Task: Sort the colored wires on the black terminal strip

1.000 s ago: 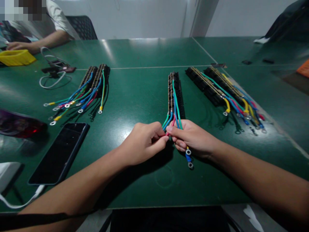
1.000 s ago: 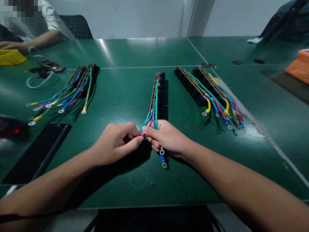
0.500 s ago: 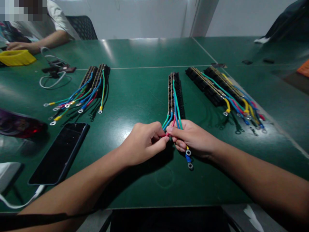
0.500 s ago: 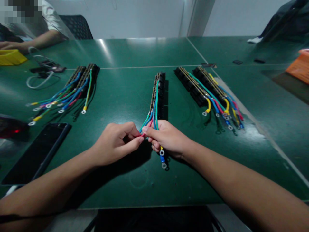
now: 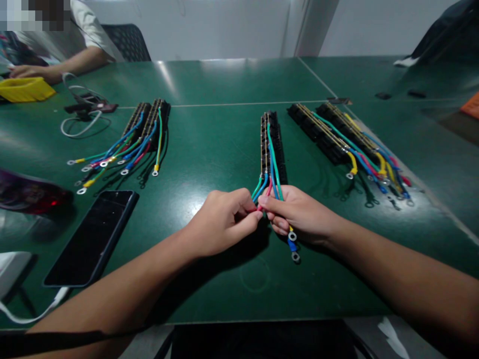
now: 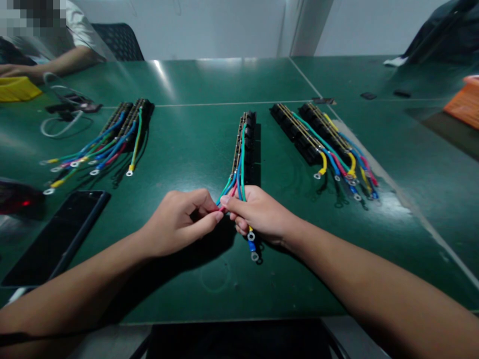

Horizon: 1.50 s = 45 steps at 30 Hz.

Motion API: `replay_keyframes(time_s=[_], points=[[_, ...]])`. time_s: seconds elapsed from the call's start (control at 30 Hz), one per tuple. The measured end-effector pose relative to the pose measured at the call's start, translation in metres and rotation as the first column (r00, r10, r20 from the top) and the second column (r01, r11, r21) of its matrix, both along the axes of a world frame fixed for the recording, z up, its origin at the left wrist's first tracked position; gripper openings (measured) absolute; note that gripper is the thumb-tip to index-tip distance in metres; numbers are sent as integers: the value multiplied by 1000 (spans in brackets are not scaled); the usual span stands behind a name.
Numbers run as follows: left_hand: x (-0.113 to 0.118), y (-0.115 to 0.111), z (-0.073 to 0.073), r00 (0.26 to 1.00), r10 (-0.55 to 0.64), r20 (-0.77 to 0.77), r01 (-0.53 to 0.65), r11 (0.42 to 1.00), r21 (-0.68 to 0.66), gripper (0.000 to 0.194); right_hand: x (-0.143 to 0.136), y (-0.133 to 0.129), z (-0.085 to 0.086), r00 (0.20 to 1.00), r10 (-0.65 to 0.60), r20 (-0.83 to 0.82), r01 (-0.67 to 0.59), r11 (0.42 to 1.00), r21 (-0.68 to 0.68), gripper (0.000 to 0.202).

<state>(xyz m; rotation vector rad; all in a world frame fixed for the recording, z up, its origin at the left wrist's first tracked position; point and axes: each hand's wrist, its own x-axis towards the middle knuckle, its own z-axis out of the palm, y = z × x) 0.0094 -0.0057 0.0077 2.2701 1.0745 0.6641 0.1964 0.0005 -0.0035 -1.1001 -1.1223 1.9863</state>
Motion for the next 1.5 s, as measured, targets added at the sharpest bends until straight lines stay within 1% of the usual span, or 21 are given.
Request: replay_keyframes(time_s=[0.13, 0.27, 0.33, 0.4, 0.47, 0.57, 0.67, 0.73, 0.8, 1.03, 1.1, 1.13, 1.17, 1.23, 1.37, 1.5], points=[[-1, -1, 0, 999, -11, -35, 11, 1000, -9, 18, 0, 0, 0, 1000, 7, -6, -7, 1000, 2, 30], [-1, -2, 2, 999, -9, -33, 7, 998, -61, 22, 0, -1, 1, 1000, 2, 5, -2, 1000, 2, 30], [0, -2, 3, 1000, 16, -5, -16, 994, -111, 21, -1, -1, 2, 1000, 4, 16, -4, 1000, 9, 29], [0, -2, 4, 998, 49, 35, -41, 979, -199, 20, 0, -1, 2, 1000, 13, 25, -13, 1000, 23, 29], [1, -2, 5, 994, 71, 83, -40, 945, -324, 22, 0, 0, 1, 999, 25, 30, -26, 999, 38, 29], [1, -2, 5, 985, 94, 147, -8, 867, -498, 27, 1, 0, 0, 999, 29, 30, -31, 998, 49, 29], [1, -1, 4, 981, 113, 155, -2, 815, -580, 30, 2, 0, -1, 999, 31, 25, -32, 999, 43, 29], [1, 0, 3, 985, 99, 144, 5, 808, -590, 29, 1, -1, -1, 999, 36, 31, -37, 998, 44, 28], [1, 1, 3, 987, 82, 139, 14, 814, -581, 27, 1, -1, 1, 998, 31, 51, -34, 998, 53, 28], [1, 0, 2, 992, 69, 106, -10, 880, -475, 23, -2, -2, 2, 989, 3, 148, -22, 992, 127, 25], [1, 0, 2, 993, 74, 96, -22, 886, -463, 22, -2, -2, 1, 990, -1, 142, -17, 992, 128, 26], [1, -1, 2, 992, 77, 101, -20, 878, -477, 23, -2, -2, 1, 991, -2, 136, -15, 992, 123, 27], [1, -1, 2, 990, 82, 112, -13, 860, -510, 23, -2, -2, 0, 992, -4, 129, -12, 993, 117, 28], [1, 0, 3, 984, 100, 146, 10, 794, -608, 25, -2, -2, 1, 994, -5, 111, -6, 995, 98, 29], [1, 2, 3, 965, 149, 216, 75, 632, -771, 26, -2, -1, 1, 997, -5, 72, 0, 998, 69, 30], [1, 4, 2, 937, 182, 296, 188, 450, -873, 24, -1, 0, 0, 999, 5, 52, -8, 998, 65, 31]])
